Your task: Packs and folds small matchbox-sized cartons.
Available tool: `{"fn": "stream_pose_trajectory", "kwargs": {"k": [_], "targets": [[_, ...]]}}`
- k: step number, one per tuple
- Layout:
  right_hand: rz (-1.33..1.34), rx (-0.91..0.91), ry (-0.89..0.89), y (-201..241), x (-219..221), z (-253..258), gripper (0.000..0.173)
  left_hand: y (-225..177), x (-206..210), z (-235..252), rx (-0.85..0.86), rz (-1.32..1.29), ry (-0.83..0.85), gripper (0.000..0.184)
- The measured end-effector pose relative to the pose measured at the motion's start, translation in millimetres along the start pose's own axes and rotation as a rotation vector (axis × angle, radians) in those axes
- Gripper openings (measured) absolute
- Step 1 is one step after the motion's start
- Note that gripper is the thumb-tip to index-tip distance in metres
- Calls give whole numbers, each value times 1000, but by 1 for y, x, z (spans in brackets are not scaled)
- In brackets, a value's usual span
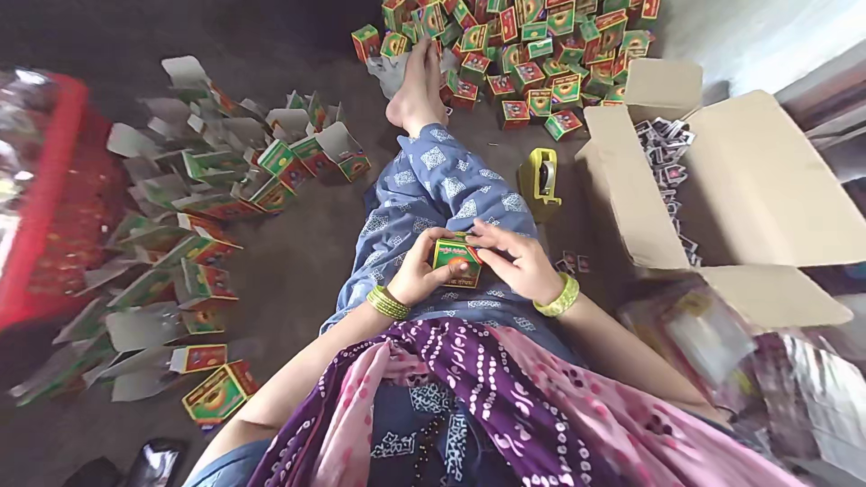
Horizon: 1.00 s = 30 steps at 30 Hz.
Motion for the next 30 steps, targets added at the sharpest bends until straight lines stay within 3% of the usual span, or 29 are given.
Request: {"fn": "stream_pose_trajectory", "kwargs": {"k": [3, 7, 11, 15, 19, 22, 26, 30], "targets": [[-13, 300, -232, -41, -42, -4, 37, 0, -3, 1, -66, -20, -47, 52], [-384, 634, -537, -128, -120, -28, 37, -1, -8, 1, -79, -46, -112, 33], [-424, 951, -469, -196, -156, -47, 47, -3, -6, 4, -68, -17, -122, 29], [-419, 947, -278, -230, -163, -47, 43, -2, -6, 6, -65, -11, -129, 29], [-332, 918, -247, -244, -164, -38, 43, -1, -7, 8, -62, -21, -134, 29], [-296, 951, -326, -240, -165, -34, 50, -1, -6, 9, -60, -35, -122, 28], [-169, 1030, -494, -222, -165, -34, 43, 1, -6, 9, -42, -45, -110, 28], [-140, 1093, -549, -189, -159, -46, 37, -1, -7, 7, -40, -56, -116, 27]]}}
Point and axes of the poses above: each hand's wrist, its own z-axis towards the middle knuckle, its own x-axis out of the palm, y = z × x, the point moved 5 cm from there along z, towards the middle knuckle, and after that the axes turned 8 degrees about -x, right-handed, at the moved point
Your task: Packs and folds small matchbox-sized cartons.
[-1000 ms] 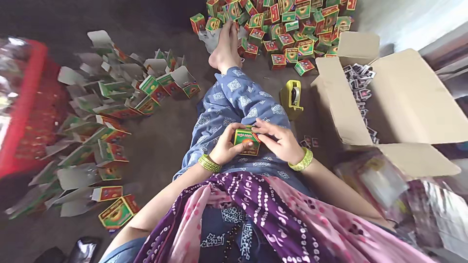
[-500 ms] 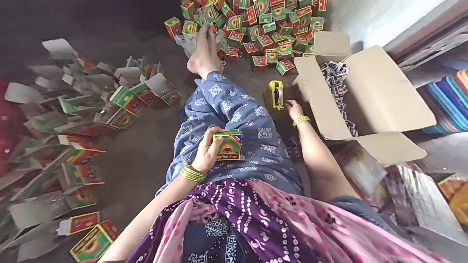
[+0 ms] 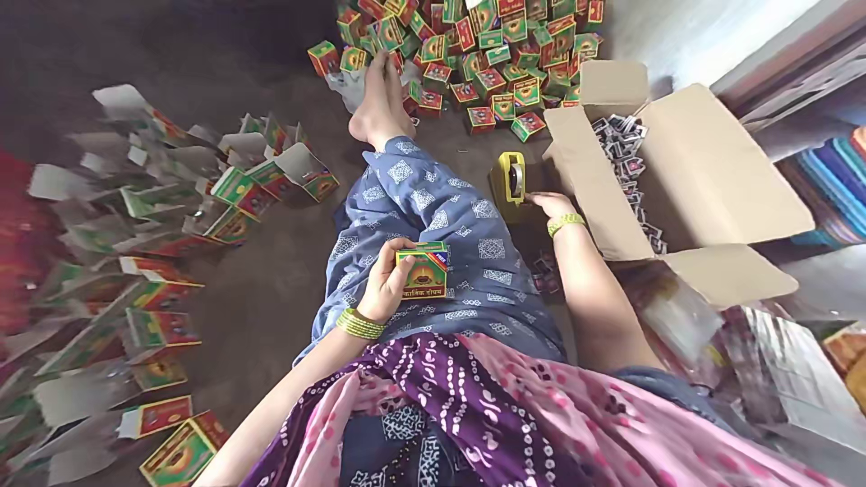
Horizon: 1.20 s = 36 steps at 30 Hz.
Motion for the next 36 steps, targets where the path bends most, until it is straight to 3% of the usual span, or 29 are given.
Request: {"fn": "stream_pose_trajectory", "kwargs": {"k": [10, 17, 20, 23, 26, 31, 36], "targets": [[-24, 25, 5, -34, 16, -11, 35, -2, 0, -2, -2, 10, -8, 28], [-655, -124, 33, 2, 15, -20, 35, -5, 0, -2, 18, 21, -4, 28], [-878, -120, 72, 18, 19, -32, 30, -6, 1, -2, 45, 29, 14, 28], [-932, -27, 114, 18, 19, -41, 32, -6, 1, -4, 51, 30, 16, 29], [-793, -66, 119, 14, 17, -38, 32, -8, -1, -4, 69, 44, 5, 30], [-104, -558, 59, 59, 27, -69, 26, -4, -1, 2, 110, 92, -29, 31], [414, -595, 457, 122, 68, -165, 17, 2, -2, 2, 139, 120, -34, 29]]}}
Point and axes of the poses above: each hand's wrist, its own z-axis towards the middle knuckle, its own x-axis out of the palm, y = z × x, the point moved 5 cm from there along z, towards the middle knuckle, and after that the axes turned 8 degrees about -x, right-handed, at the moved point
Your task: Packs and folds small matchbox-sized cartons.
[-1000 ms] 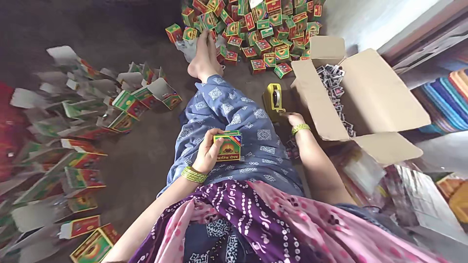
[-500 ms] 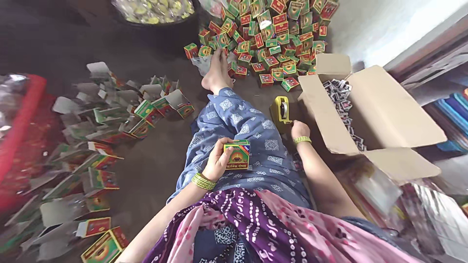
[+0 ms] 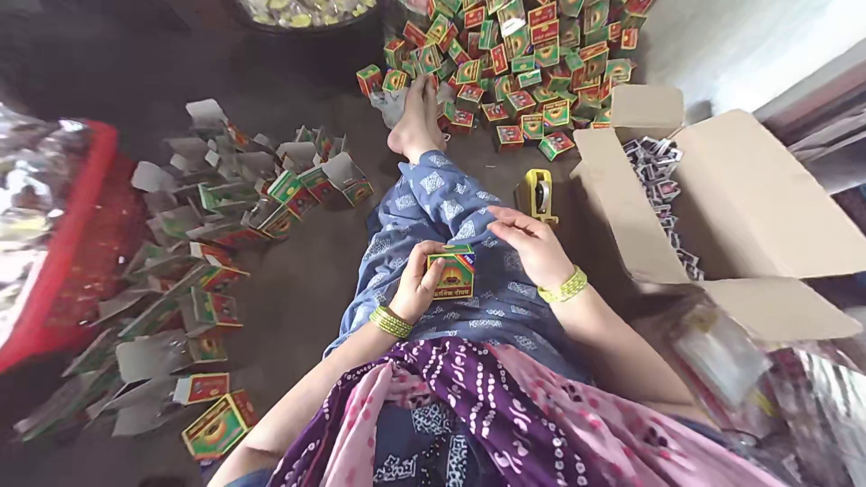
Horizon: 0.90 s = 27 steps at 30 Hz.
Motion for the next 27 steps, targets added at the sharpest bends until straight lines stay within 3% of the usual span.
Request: {"fn": "stream_pose_trajectory", "kwargs": {"k": [5, 8, 11, 16, 17, 18, 20, 21, 24, 27], "targets": [[226, 168, 184, -1, 64, -18, 19, -1, -5, -2, -22, 42, -54, 34], [252, 252, 149, -15, 72, -20, 23, 1, -5, -3, -13, 14, -27, 44], [233, 278, 90, -24, 70, -18, 24, -2, -1, -2, -60, -46, -7, 41], [118, 293, 16, -34, 68, -15, 14, -3, 0, -3, -17, 1, 11, 49], [102, 307, -16, -34, 67, -15, 19, -3, 0, -3, -17, 8, 17, 52], [82, 308, -43, -34, 66, -15, 37, -4, 0, -4, -15, 26, 23, 55], [20, 263, -60, -33, 64, -11, 72, -8, 0, -6, -20, 105, 49, 61], [-22, 185, -50, -32, 63, -10, 76, -11, 0, -8, -32, 140, 63, 63], [-143, -115, 163, -25, 69, -12, 58, -20, -5, -9, -79, 131, 70, 58], [-233, -143, 335, -29, 80, -24, 52, -28, -25, -10, -137, 112, 5, 45]]}}
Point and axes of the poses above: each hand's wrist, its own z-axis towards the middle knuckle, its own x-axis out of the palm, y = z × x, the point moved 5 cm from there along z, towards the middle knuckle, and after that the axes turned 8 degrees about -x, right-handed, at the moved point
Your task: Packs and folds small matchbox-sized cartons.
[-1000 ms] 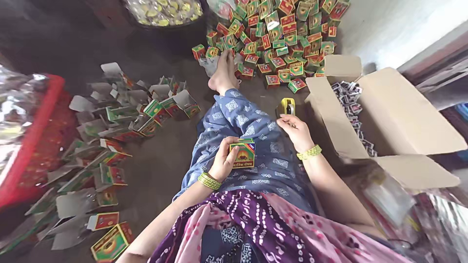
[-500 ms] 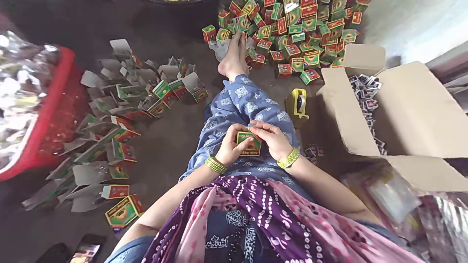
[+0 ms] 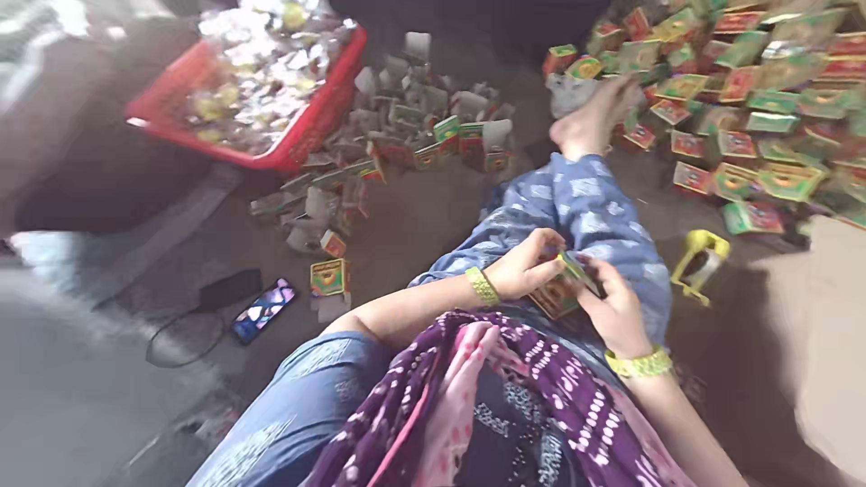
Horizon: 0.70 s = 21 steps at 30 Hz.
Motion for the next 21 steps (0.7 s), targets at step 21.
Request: {"fn": "stream_pose_trajectory", "kwargs": {"k": [21], "targets": [[80, 145, 62, 1, 8, 1, 48, 84, -313, -238, -1239, 864, -676, 69]]}}
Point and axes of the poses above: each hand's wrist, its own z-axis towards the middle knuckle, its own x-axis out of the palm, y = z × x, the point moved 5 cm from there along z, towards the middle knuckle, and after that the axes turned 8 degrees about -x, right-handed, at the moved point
